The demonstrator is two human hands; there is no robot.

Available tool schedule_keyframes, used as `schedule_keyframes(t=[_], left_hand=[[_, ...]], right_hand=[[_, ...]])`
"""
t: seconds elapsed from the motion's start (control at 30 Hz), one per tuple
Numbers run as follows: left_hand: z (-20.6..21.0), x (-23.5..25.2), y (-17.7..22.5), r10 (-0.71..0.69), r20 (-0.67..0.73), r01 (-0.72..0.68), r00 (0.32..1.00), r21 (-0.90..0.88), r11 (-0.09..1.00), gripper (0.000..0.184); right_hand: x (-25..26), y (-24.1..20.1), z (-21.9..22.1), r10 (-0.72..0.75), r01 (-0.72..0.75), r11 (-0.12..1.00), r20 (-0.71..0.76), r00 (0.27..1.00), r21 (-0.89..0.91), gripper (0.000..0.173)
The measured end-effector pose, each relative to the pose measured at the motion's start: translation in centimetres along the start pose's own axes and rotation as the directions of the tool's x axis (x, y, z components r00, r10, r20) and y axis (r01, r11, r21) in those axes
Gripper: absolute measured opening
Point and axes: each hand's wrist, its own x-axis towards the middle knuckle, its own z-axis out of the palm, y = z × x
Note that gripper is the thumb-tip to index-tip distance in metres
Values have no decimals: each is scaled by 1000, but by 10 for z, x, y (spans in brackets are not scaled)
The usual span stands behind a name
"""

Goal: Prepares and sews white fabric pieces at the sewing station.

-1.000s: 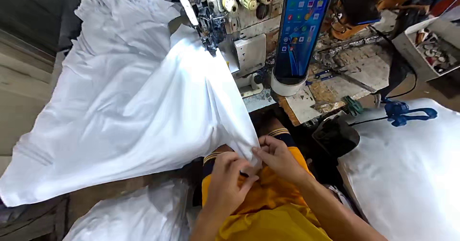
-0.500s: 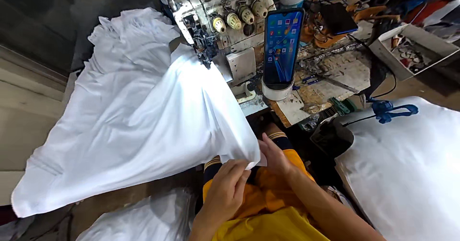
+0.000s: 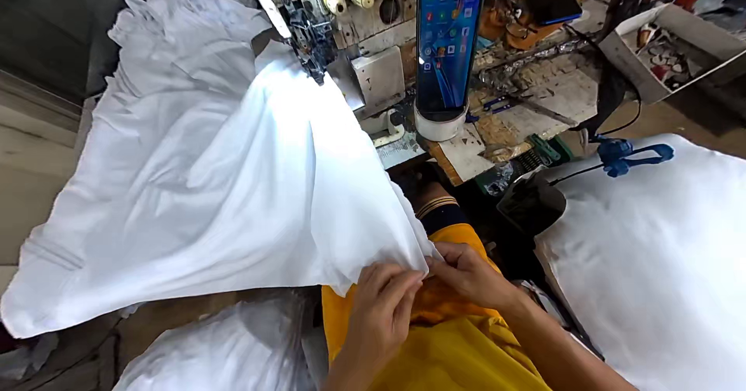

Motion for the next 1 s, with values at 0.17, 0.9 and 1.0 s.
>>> schedule_keyframes(t=[0.17, 0.9, 1.0], left_hand=[[-67, 8, 40, 25, -138, -41, 990, -113, 993, 12], [20, -8, -6, 6, -65, -1, 998, 65, 998, 13], [29, -8, -10, 19, -59, -11, 998, 132, 991, 15]], right_hand=[[-10, -8, -1, 41, -40, 998, -24, 999, 39, 22], [-17, -15, -2, 196, -198, 978, 37, 980, 62, 17], [-16, -12, -3, 208, -212, 973, 58, 976, 89, 20]])
